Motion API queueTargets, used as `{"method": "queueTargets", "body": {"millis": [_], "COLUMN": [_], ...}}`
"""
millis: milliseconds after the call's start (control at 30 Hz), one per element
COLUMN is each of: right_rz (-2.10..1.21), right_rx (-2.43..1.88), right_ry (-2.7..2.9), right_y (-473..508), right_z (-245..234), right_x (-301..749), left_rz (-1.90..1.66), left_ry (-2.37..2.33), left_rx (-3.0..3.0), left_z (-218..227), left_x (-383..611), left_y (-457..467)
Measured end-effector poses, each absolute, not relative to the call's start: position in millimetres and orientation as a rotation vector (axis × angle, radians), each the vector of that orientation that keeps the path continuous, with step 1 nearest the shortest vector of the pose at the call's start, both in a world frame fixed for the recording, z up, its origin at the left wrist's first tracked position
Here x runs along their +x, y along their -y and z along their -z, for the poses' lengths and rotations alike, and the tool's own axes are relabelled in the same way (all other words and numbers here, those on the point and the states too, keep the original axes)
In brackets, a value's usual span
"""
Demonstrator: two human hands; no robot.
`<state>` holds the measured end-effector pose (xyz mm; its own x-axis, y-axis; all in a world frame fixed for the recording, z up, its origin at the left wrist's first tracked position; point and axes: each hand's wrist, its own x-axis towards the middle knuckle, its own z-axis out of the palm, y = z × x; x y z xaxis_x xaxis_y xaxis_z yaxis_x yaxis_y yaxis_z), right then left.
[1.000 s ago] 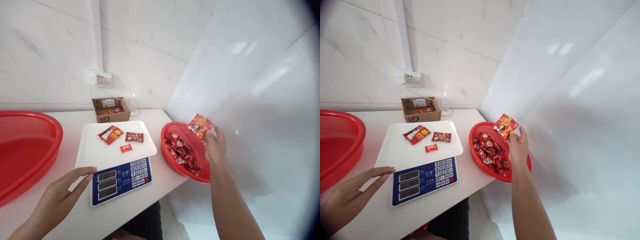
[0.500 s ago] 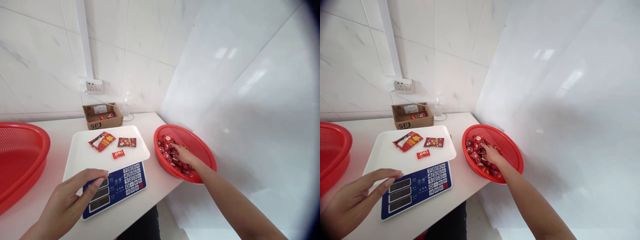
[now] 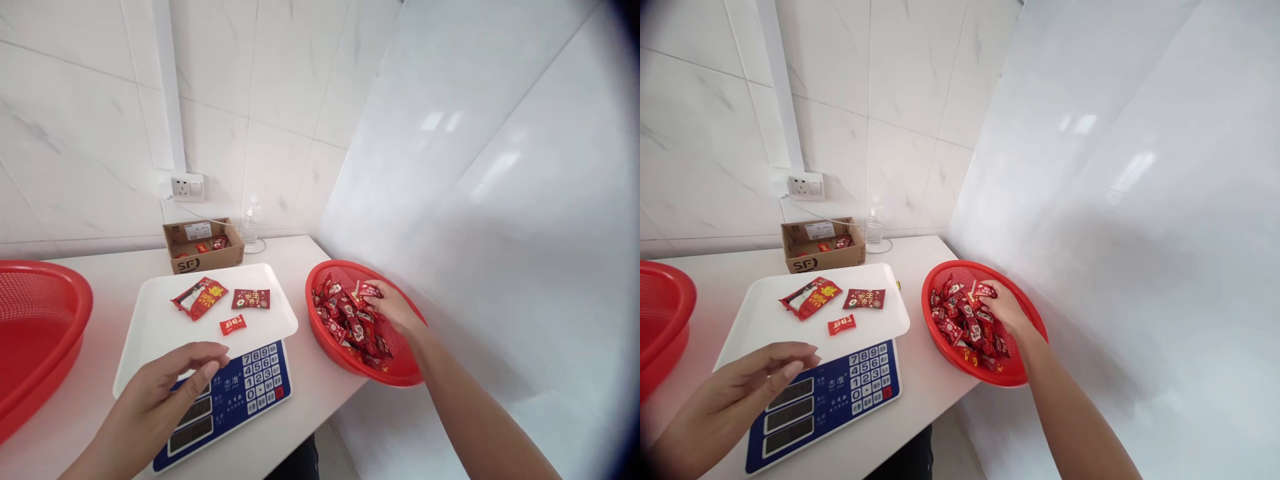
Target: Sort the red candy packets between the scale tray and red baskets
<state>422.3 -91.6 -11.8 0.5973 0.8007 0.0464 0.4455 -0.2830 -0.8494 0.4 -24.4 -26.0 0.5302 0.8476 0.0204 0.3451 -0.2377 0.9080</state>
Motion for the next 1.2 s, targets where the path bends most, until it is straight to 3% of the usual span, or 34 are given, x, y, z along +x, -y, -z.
{"method": "queueTargets", "body": {"millis": [267,467,700,1033,1100,1200], "right_rz": [-0.907,-1.112,-0.589,-0.122,-0.261,-0.776], "right_rx": [-1.350,-1.232,-1.555,-1.780,-1.681,-1.459], "right_ry": [0.947,1.402,1.666,1.808,1.700,1.636], "right_y": [85,81,49,36,49,75], "right_z": [-5,9,29,30,28,32], "right_x": [312,230,218,205,202,189], "left_rz": [-0.704,-0.745,-1.066,-1.048,-1.029,-0.991], "left_ry": [-0.677,-0.575,-0.930,-1.069,-1.088,-1.086], "left_rx": [1.121,0.831,0.821,1.011,1.064,1.167], "left_z": [16,18,27,27,29,32], "left_x": [49,54,-3,-19,-15,-7], "left_y": [48,47,29,36,40,46]}}
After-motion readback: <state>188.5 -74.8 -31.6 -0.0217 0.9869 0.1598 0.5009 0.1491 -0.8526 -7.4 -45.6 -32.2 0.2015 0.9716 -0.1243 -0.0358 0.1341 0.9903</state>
